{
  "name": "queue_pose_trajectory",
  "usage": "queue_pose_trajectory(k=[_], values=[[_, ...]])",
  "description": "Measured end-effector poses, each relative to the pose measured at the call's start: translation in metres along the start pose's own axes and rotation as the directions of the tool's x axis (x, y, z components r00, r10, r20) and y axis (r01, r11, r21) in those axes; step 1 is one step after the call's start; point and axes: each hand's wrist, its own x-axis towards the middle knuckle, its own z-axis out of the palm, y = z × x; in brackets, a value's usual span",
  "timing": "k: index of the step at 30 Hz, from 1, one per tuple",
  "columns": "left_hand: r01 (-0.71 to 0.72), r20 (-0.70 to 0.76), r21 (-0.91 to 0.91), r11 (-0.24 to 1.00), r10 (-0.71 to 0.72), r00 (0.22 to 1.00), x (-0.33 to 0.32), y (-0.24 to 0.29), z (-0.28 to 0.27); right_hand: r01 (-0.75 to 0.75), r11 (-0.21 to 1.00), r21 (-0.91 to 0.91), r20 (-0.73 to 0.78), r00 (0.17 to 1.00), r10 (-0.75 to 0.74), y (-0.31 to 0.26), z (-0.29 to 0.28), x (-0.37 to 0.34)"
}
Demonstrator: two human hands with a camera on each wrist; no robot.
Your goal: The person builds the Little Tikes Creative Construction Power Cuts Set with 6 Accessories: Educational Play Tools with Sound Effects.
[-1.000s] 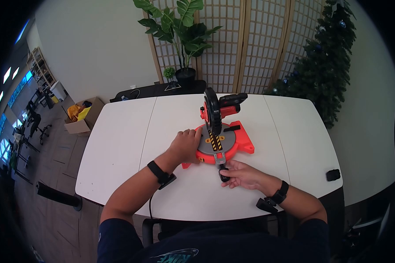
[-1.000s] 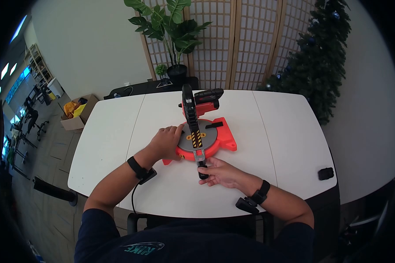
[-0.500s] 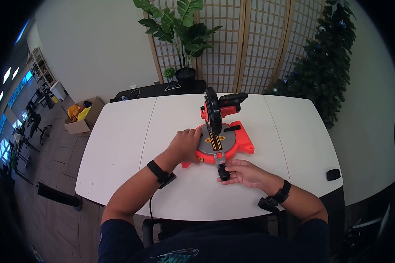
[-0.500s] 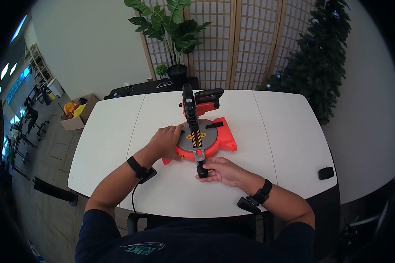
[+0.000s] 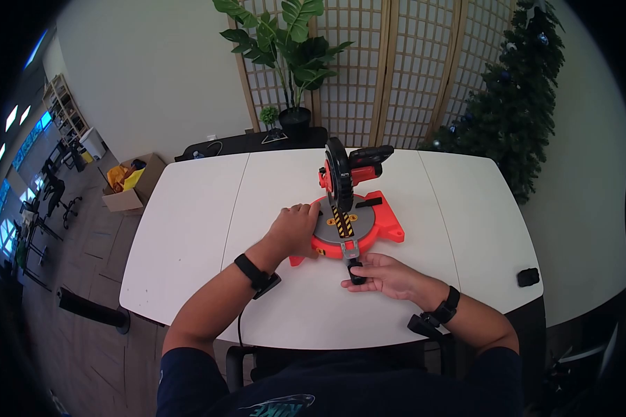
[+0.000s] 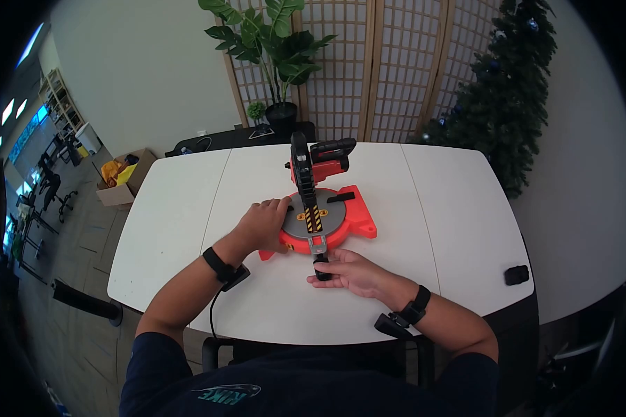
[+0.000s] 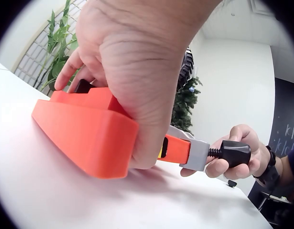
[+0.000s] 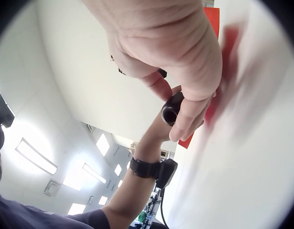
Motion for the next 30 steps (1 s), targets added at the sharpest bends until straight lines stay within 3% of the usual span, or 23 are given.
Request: queue_pose_trajectory(k=[3, 9, 12, 18, 20, 24, 30], values=[[-0.009, -0.035, -0.006, 1.000, 0.009, 0.999, -0.001, 0.000, 0.001, 0.052, 0.995, -0.083, -0.018, 0.998, -0.054, 0.000, -0.001, 0.000], [-0.011, -0.042, -0.010, 1.000, 0.010, 0.999, -0.001, 0.000, 0.001, -0.016, 0.999, 0.047, 0.066, 0.998, 0.013, -0.001, -0.009, 0.002], [0.000, -0.020, -0.017, 1.000, 0.000, 1.000, -0.001, 0.000, -0.001, 0.042, 0.996, -0.073, -0.042, 0.998, -0.045, 0.002, 0.000, 0.001], [-0.007, -0.038, -0.037, 0.999, 0.006, 0.999, -0.001, -0.002, 0.001, -0.014, 1.000, 0.025, 0.054, 0.998, 0.012, -0.004, -0.007, -0.001], [0.000, -0.026, -0.043, 0.999, -0.001, 1.000, -0.001, -0.001, 0.000, -0.024, 1.000, 0.017, -0.041, 0.999, 0.025, -0.002, -0.002, 0.000], [-0.006, -0.040, -0.047, 0.999, 0.004, 0.999, -0.001, -0.001, 0.000, 0.026, 0.999, -0.043, -0.049, 0.998, -0.029, 0.003, -0.004, 0.002], [-0.001, -0.030, -0.057, 0.998, -0.001, 1.000, 0.000, -0.002, 0.001, -0.017, 0.998, 0.067, 0.119, 0.993, 0.009, 0.001, -0.016, 0.004]])
